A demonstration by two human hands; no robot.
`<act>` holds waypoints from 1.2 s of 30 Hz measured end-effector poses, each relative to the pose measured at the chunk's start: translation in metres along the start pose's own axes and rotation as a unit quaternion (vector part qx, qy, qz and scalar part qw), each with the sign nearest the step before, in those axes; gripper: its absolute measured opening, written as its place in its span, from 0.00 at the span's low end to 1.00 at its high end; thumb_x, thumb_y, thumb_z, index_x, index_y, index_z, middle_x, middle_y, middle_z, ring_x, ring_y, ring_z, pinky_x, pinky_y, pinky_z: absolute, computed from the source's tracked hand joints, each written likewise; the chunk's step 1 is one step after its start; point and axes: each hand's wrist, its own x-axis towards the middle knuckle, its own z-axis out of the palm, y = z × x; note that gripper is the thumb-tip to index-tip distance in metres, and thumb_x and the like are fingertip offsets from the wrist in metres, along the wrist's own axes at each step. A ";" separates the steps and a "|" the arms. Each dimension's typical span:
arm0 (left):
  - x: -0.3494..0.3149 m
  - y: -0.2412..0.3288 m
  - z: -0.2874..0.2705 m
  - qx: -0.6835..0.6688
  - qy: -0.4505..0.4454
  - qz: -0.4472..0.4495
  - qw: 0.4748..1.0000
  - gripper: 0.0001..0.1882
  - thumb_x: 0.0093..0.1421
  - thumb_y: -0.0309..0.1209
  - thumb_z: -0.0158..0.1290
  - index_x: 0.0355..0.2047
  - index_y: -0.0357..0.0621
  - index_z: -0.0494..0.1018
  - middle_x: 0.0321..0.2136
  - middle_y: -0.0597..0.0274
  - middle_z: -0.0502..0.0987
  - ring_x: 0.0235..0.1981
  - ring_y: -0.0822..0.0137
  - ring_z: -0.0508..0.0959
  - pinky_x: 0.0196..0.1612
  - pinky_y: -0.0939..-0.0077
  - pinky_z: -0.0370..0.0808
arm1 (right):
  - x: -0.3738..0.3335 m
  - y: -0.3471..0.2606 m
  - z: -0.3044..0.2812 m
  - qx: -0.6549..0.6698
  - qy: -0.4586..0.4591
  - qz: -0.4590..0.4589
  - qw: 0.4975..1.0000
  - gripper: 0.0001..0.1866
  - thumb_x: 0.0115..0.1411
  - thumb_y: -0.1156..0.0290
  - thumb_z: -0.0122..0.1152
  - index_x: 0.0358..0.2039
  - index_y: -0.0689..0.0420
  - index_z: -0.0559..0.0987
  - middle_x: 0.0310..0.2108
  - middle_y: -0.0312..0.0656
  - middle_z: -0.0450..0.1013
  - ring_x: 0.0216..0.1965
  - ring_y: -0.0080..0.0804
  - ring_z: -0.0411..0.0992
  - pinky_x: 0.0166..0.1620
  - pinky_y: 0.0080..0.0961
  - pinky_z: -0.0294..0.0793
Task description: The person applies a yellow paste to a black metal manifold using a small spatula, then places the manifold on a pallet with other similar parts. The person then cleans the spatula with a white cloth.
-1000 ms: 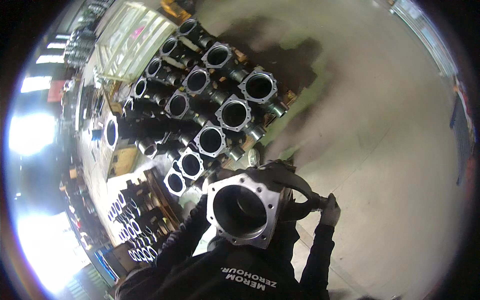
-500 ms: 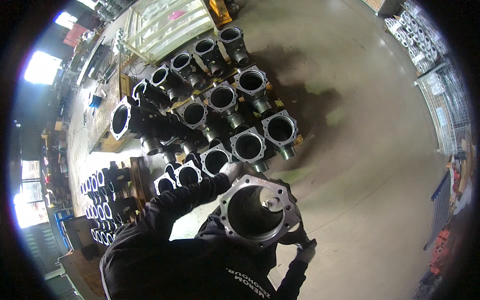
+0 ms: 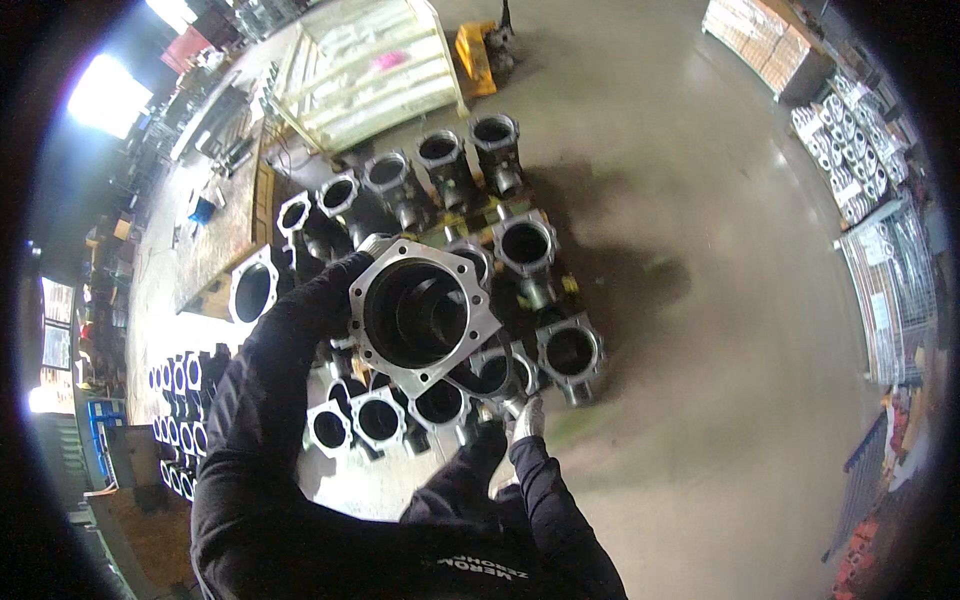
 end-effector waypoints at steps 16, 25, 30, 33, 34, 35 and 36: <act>0.156 -0.140 0.078 -0.234 -0.042 0.025 0.971 0.20 0.67 0.48 0.52 0.36 0.44 0.83 0.32 0.48 0.84 0.34 0.57 0.84 0.40 0.62 0.79 | -0.015 -0.023 0.099 0.060 0.027 0.094 0.993 0.31 0.66 0.35 0.50 0.49 0.52 0.74 0.34 0.38 0.76 0.23 0.28 0.72 0.22 0.27 0.74; 0.160 -0.188 0.025 -0.175 -0.016 0.004 0.984 0.19 0.68 0.46 0.51 0.43 0.44 0.81 0.35 0.51 0.83 0.36 0.62 0.83 0.42 0.66 0.78 | 0.048 0.007 0.171 0.068 -0.004 0.105 0.992 0.25 0.66 0.39 0.43 0.34 0.49 0.75 0.22 0.33 0.71 0.18 0.26 0.63 0.25 0.24 0.57; 0.119 -0.224 -0.071 -0.075 0.065 -0.057 0.993 0.20 0.69 0.44 0.50 0.52 0.44 0.77 0.39 0.55 0.83 0.39 0.65 0.81 0.44 0.70 0.77 | 0.055 0.019 0.169 0.031 -0.014 0.046 0.998 0.29 0.70 0.39 0.44 0.36 0.55 0.75 0.22 0.39 0.73 0.17 0.27 0.68 0.18 0.24 0.65; 0.075 -0.176 -0.180 -0.146 0.215 -0.063 0.963 0.22 0.70 0.43 0.49 0.58 0.44 0.75 0.42 0.57 0.82 0.41 0.68 0.80 0.45 0.72 0.77 | 0.069 0.027 0.175 -0.044 -0.033 0.054 0.997 0.28 0.70 0.41 0.45 0.35 0.56 0.76 0.21 0.40 0.74 0.11 0.27 0.66 0.13 0.23 0.64; 0.043 -0.137 -0.196 0.215 0.371 0.046 0.902 0.20 0.69 0.37 0.47 0.57 0.45 0.75 0.50 0.52 0.81 0.49 0.54 0.81 0.52 0.64 0.77 | 0.070 0.026 0.178 -0.040 -0.037 0.106 0.993 0.28 0.70 0.42 0.45 0.35 0.56 0.77 0.21 0.41 0.75 0.10 0.27 0.66 0.12 0.23 0.64; -0.006 -0.091 -0.202 0.032 0.395 0.016 0.918 0.21 0.71 0.37 0.44 0.59 0.41 0.73 0.48 0.53 0.80 0.48 0.61 0.79 0.52 0.66 0.75 | 0.072 0.022 0.176 -0.055 -0.045 0.122 0.990 0.32 0.69 0.37 0.42 0.38 0.57 0.77 0.23 0.42 0.76 0.12 0.30 0.69 0.14 0.26 0.67; -0.057 -0.046 -0.214 -0.133 0.407 0.023 0.904 0.22 0.74 0.37 0.42 0.60 0.37 0.71 0.47 0.54 0.80 0.47 0.68 0.78 0.53 0.68 0.73 | 0.074 0.016 0.174 -0.074 -0.083 0.125 0.986 0.36 0.67 0.33 0.39 0.41 0.58 0.76 0.24 0.43 0.77 0.13 0.33 0.71 0.16 0.29 0.71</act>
